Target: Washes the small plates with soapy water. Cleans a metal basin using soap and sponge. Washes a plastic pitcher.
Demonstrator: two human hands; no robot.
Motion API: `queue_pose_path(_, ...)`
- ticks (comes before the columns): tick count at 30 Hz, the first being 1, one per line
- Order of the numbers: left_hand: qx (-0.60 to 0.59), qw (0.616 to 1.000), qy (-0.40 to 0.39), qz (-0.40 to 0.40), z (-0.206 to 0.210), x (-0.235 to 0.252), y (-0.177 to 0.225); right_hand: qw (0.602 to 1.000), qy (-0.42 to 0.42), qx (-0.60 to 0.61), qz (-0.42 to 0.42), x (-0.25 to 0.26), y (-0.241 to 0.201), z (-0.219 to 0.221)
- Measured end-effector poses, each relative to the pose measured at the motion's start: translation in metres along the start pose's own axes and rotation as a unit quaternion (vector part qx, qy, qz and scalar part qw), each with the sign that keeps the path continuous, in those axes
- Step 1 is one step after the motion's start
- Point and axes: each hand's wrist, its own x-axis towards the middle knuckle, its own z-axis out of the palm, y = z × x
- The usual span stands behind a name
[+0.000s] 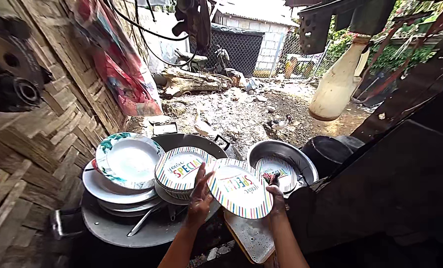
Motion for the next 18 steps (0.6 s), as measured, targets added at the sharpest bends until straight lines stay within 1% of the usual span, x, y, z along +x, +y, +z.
queue_pose_path(1,-0.137,0.986,0.031,-0.086,0.001,0.001,0.004,1.0,-0.003,-0.005,0.008,-0.003,0.003,-0.002)
queue_pose_path(2,-0.261,0.948,0.078,-0.165,0.004,0.002,0.012,1.0,-0.004,-0.018,0.013,-0.004,0.005,-0.003)
queue_pose_path(3,-0.33,0.905,0.141,-0.228,0.009,0.002,0.021,0.999,0.003,-0.043,0.015,-0.005,0.006,0.0)
queue_pose_path(4,-0.353,0.865,0.217,-0.284,0.015,0.006,0.029,0.997,0.012,-0.072,0.009,-0.004,0.004,0.006)
queue_pose_path(5,-0.355,0.845,0.241,-0.32,0.017,0.007,0.029,0.994,0.018,-0.11,0.0,-0.001,0.002,0.012)
queue_pose_path(6,-0.361,0.837,0.237,-0.336,0.016,0.006,0.028,0.985,0.026,-0.17,-0.018,0.002,-0.001,0.018)
queue_pose_path(7,-0.372,0.835,0.225,-0.338,0.016,0.003,0.025,0.963,0.043,-0.262,-0.05,0.006,-0.003,0.023)
queue_pose_path(8,-0.387,0.833,0.213,-0.332,0.017,0.0,0.023,0.916,0.06,-0.385,-0.097,0.009,-0.003,0.028)
queue_pose_path(9,-0.4,0.831,0.207,-0.328,0.02,-0.004,0.022,0.838,0.069,-0.521,-0.143,0.01,-0.001,0.032)
queue_pose_path(10,-0.41,0.825,0.205,-0.33,0.026,-0.007,0.023,0.744,0.065,-0.639,-0.181,0.008,0.002,0.036)
queue_pose_path(11,-0.42,0.82,0.2,-0.333,0.032,-0.009,0.024,0.655,0.048,-0.722,-0.216,0.006,0.008,0.04)
queue_pose_path(12,-0.433,0.815,0.191,-0.335,0.037,-0.011,0.025,0.589,0.022,-0.766,-0.258,0.004,0.018,0.043)
queue_pose_path(13,-0.445,0.809,0.181,-0.338,0.043,-0.012,0.025,0.556,-0.018,-0.779,-0.288,-0.002,0.027,0.047)
queue_pose_path(14,-0.456,0.802,0.173,-0.345,0.048,-0.013,0.024,0.543,-0.067,-0.773,-0.322,-0.009,0.038,0.049)
queue_pose_path(16,-0.47,0.79,0.163,-0.359,0.055,-0.017,0.02,0.529,-0.159,-0.739,-0.385,-0.019,0.055,0.049)
queue_pose_path(17,-0.468,0.787,0.162,-0.367,0.057,-0.018,0.019,0.528,-0.172,-0.724,-0.41,-0.016,0.059,0.049)
queue_pose_path(18,-0.462,0.787,0.162,-0.377,0.057,-0.021,0.019,0.534,-0.156,-0.72,-0.414,-0.009,0.058,0.049)
